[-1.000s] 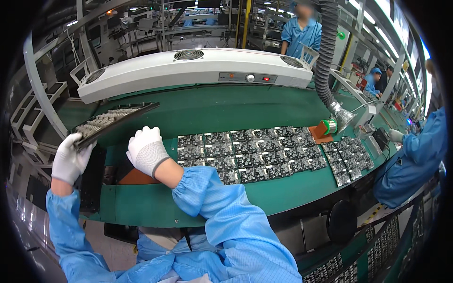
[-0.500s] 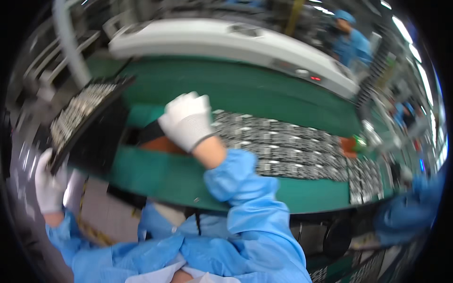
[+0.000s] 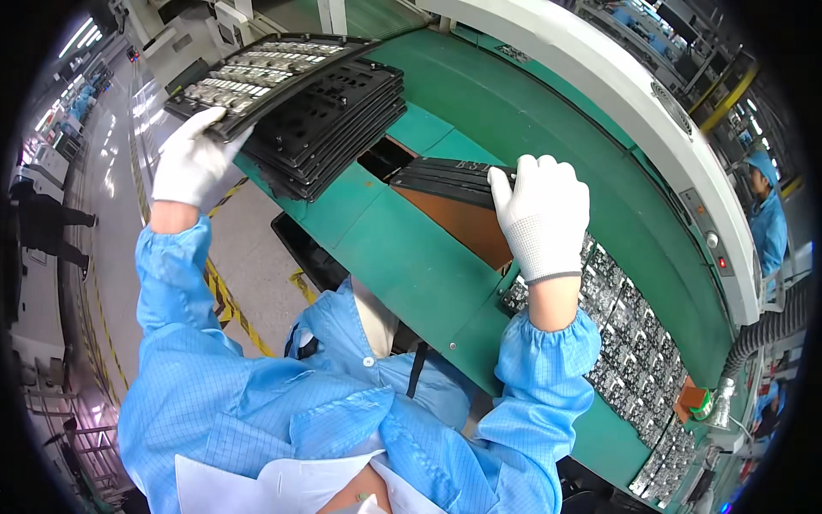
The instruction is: Picking up trays of printed circuit boards, inspecting them, and placing them on a conveyor belt in an electronics assembly line.
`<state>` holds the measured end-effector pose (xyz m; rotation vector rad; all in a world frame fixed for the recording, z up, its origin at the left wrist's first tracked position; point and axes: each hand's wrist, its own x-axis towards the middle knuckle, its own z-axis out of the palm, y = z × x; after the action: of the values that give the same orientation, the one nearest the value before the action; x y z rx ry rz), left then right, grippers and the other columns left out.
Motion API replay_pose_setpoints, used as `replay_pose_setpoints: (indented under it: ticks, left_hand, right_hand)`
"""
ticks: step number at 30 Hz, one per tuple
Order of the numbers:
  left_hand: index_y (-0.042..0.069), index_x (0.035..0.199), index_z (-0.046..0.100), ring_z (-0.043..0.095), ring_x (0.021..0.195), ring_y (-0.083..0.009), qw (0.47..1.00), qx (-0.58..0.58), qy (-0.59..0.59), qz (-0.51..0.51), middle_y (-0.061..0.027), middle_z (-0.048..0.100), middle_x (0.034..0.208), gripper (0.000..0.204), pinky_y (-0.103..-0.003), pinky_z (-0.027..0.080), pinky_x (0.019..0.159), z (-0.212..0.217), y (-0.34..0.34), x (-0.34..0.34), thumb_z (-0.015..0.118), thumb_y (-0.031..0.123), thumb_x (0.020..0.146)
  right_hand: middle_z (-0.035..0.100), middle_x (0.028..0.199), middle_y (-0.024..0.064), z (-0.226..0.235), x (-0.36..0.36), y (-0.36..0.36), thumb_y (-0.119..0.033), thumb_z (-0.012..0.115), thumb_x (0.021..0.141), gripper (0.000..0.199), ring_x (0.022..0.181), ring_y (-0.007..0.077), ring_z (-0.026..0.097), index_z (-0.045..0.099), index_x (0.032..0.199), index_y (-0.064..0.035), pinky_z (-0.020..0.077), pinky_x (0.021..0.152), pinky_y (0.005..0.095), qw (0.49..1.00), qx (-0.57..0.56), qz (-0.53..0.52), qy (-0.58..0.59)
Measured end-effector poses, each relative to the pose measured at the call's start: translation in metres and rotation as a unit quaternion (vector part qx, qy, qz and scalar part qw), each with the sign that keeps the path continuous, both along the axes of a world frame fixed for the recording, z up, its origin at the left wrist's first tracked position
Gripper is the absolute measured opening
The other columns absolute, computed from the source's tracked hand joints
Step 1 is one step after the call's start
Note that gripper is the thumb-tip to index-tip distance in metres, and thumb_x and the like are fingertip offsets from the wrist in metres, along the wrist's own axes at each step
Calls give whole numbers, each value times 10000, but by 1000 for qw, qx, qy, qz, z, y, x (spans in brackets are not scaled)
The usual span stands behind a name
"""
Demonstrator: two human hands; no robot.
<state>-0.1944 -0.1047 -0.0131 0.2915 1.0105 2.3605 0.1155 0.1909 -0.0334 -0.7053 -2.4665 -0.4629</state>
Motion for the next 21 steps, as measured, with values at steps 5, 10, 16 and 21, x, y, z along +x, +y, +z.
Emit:
replay_pose_setpoints:
  ticks: [5, 10, 16, 21]
  left_hand:
    - [-63, 1095, 607, 662, 1109, -368, 998, 28, -27, -55, -214, 680, 1119, 173, -607, 507, 1077, -31, 36, -21, 624, 0, 934]
    - [-69, 1174, 588, 636, 1169, -378, 992, -21, -101, -75, -241, 635, 1244, 234, -545, 505, 1105, -69, 53, -39, 604, -28, 945]
    - [-75, 1213, 584, 642, 1176, -364, 990, -63, -52, -119, -247, 627, 1274, 256, -491, 559, 1044, -67, 52, -27, 612, 20, 977]
    - [-49, 1144, 681, 739, 941, -296, 949, -261, 21, -175, -182, 743, 1022, 370, -418, 630, 816, -40, 21, -18, 690, 281, 977]
  right_hand:
    - [661, 848, 106, -2, 0, 1, -375, 719, 918, 307, 813, 301, 647, 696, 884, -71, 530, 722, 421, 1000, -1, 18, 21]
    - [667, 862, 105, 2, -2, 0, -363, 719, 919, 304, 830, 302, 652, 701, 903, -60, 535, 737, 417, 1000, -3, 15, 17]
    - [680, 900, 119, 2, -1, -2, -353, 718, 920, 303, 859, 311, 657, 710, 928, -50, 541, 765, 418, 1000, -15, -14, -5]
    - [686, 927, 127, 4, -2, -3, -345, 711, 926, 302, 885, 323, 660, 715, 953, -44, 541, 778, 430, 999, -30, 3, -9]
